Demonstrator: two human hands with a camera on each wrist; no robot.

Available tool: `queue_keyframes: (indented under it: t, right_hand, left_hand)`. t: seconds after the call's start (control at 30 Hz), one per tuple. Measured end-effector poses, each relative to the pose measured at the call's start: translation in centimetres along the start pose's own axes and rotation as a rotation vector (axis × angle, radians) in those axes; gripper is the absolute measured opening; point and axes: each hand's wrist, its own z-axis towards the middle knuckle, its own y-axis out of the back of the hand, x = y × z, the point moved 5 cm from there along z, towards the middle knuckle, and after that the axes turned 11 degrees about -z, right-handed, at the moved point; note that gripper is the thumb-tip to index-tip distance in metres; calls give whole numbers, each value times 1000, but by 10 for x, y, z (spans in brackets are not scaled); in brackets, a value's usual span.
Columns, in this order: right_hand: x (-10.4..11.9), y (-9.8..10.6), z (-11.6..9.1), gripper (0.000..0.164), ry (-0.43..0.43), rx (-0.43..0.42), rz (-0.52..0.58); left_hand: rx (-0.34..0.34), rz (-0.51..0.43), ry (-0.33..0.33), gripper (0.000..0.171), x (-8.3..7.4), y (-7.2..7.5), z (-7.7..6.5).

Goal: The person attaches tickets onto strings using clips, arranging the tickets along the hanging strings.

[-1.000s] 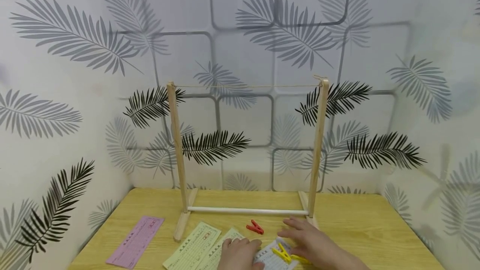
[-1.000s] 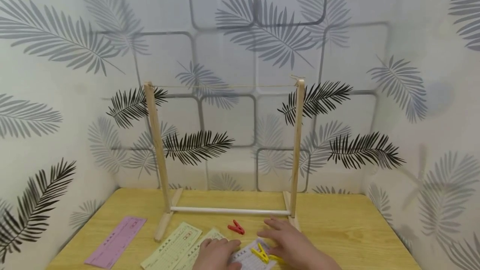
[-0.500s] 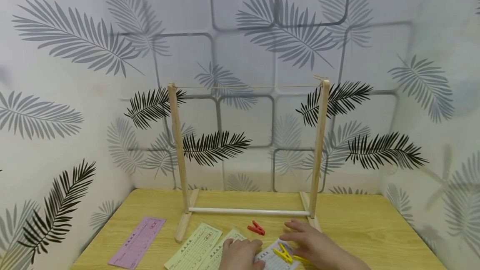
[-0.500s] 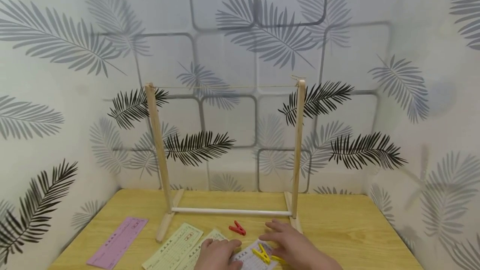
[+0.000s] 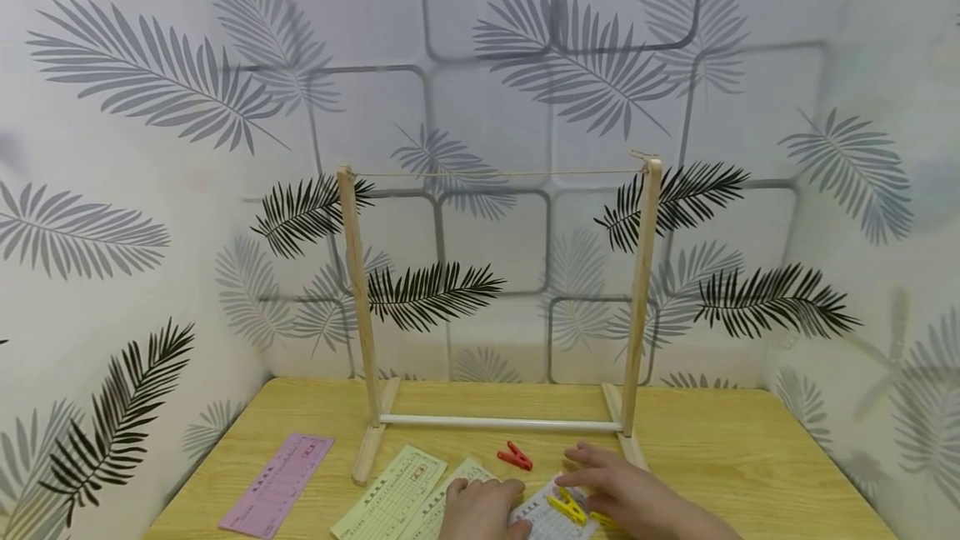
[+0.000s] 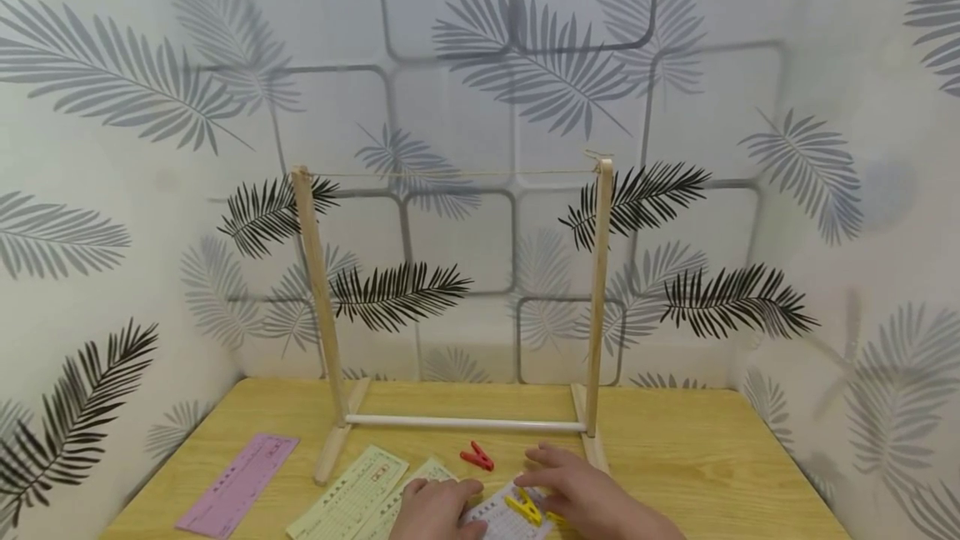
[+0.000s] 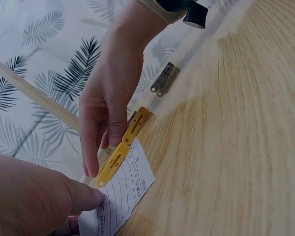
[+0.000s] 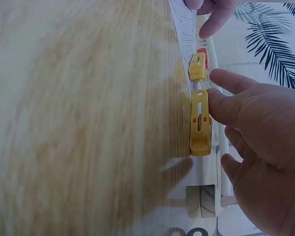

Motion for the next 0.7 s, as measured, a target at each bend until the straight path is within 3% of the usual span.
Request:
queue_keyframes:
  t: [0.23, 0.47, 0.7]
  right_hand:
    - [-4, -3, -1, 32, 24, -7, -19]
    - [-6, -3, -1, 25, 59, -83, -142]
    - [-3, 1, 0, 20, 1, -100, -165]
  left_hand:
    - [5, -1, 1, 36, 1, -1, 1]
    - [-1, -1, -14, 37, 1, 1, 0]
    - [-18, -3, -23, 31, -1, 2, -1]
